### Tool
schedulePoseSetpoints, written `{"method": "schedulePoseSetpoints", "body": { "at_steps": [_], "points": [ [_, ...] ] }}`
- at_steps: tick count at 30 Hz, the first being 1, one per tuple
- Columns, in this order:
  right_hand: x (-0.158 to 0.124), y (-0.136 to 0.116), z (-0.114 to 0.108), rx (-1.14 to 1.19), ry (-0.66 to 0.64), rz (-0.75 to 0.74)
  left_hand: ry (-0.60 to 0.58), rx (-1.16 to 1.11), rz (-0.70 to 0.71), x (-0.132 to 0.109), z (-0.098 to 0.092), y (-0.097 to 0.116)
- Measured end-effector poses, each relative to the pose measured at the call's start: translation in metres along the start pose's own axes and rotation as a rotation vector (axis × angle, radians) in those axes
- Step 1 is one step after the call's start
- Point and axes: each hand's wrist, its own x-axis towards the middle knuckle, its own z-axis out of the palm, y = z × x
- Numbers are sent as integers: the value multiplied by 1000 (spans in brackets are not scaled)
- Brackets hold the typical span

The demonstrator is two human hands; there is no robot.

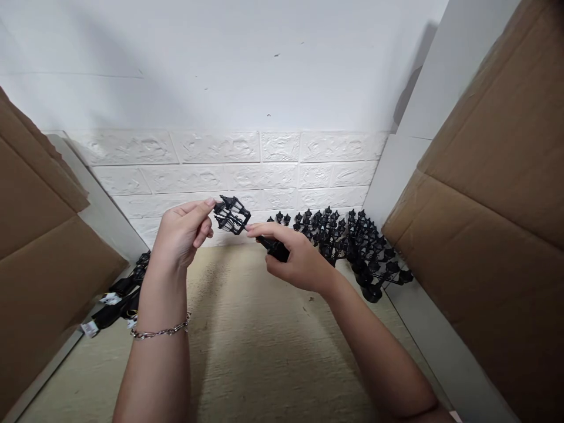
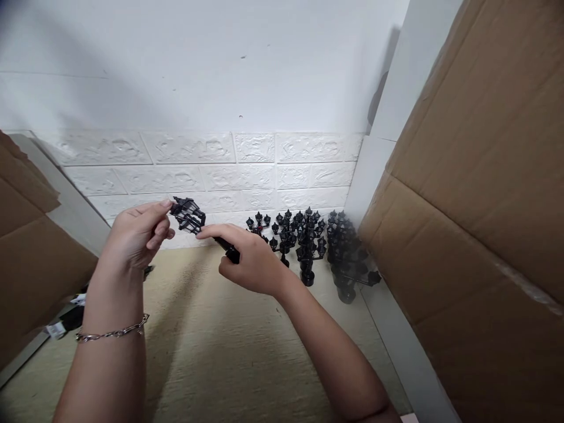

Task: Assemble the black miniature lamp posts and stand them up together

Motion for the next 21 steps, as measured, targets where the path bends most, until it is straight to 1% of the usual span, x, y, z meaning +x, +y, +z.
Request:
{"method": "schedulePoseSetpoints", "body": {
  "at_steps": [2,4,6,8,10,11,14,16,17,19,21],
  "points": [
    [-1,1,1,47,23,24,35,-67,0,1,1,-1],
    [-1,2,-1,117,106,55,64,-102,18,2,2,-1],
    [-1,1,-5,174,252,80,70,-60,51,1,4,0],
    [-1,-1,-11,195,415,104,28,79,67,-2,7,2],
    [-1,-5,-18,188,542,136,-59,282,51,-7,15,3],
    [-1,-7,-21,178,582,151,-115,391,38,-10,20,3],
    [-2,-10,-26,153,623,165,-309,630,66,-15,38,-4],
    [-4,-11,-28,137,647,161,-456,701,101,-16,49,-13],
    [-4,-11,-28,120,666,164,-502,725,113,-15,54,-18],
    [-5,-11,-29,76,703,173,-564,763,124,-13,61,-27],
    [-5,-10,-29,40,716,182,-599,771,118,-11,65,-34]
  ]
}}
